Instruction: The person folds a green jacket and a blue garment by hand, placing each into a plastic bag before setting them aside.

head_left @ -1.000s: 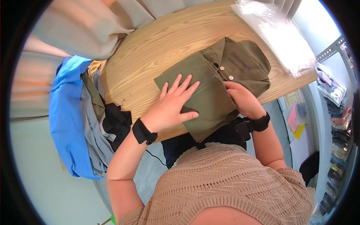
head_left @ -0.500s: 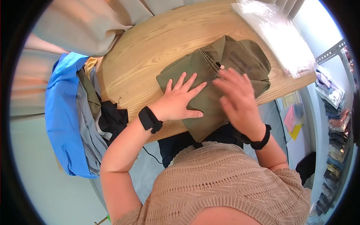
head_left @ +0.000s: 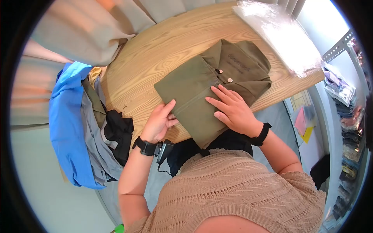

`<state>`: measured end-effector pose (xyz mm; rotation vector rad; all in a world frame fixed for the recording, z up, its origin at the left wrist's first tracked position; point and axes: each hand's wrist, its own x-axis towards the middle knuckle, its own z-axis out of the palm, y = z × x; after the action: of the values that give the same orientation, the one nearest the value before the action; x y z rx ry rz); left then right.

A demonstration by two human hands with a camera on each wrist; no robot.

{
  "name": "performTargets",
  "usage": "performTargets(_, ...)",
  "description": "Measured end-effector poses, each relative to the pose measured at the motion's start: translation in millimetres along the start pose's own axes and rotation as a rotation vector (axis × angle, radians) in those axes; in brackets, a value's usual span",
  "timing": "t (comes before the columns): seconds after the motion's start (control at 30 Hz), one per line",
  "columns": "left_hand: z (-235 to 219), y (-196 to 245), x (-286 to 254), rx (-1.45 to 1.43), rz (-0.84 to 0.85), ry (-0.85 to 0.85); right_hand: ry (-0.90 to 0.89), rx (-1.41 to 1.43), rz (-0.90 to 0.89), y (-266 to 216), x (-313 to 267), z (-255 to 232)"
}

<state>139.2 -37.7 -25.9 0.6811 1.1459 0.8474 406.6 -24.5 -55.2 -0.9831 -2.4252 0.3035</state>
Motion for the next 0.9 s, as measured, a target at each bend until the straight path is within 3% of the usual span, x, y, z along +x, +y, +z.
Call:
performTargets(0.2, 15, 23, -25, -0.206, 0.038, 0.048, -0.064, 0.157, -0.110, -19, -8, -22)
performTargets(0.3, 27, 33, -34, -0.305, 0.077, 0.038, 0.066, 0.261, 0.032, -28, -13, 0)
performTargets(0.43, 49, 51, -30, -0.265, 0.148, 0.009, 0.172, 0.534, 0.057, -16, -17, 16)
performTargets(0.5, 62, 63, -20, -0.163, 0.273, -0.162, 0.255, 0.803, 0.253, -19, -22, 17)
performTargets(0.53, 70, 65, -13, -0.160, 0.273, -0.170, 0.298, 0.935, 0.351, -20, -22, 15)
performTargets(0.57, 78, 65, -6, 0.116, 0.467, -0.136, 0.366, 1.038, 0.494, -20, -19, 11)
performTargets(0.6, 83, 68, 1, 0.393, 0.658, -0.098, 0.374, 1.033, 0.494, -16, -17, 11)
performTargets(0.63, 82, 66, 13, 0.631, 0.770, -0.128, 0.445, 1.345, 0.607, -11, -15, 11)
performTargets(0.67, 82, 65, 24, 0.631, 0.772, -0.135, 0.513, 1.659, 0.716, -6, -13, 10)
performTargets(0.73, 84, 66, 46, 1.302, 1.025, -0.156, 0.525, 1.774, 0.747, 0, -8, -2)
performTargets(0.77, 83, 66, 55, 1.359, 0.878, -0.223, 0.492, 1.924, 0.754, 10, -10, -1)
performTargets(0.8, 84, 62, 65, 1.358, 0.878, -0.227, 0.455, 2.075, 0.758, 16, -10, -3)
performTargets(0.9, 88, 55, 86, 1.654, 0.689, -0.221, 0.434, 2.100, 0.756, 19, -9, -8)
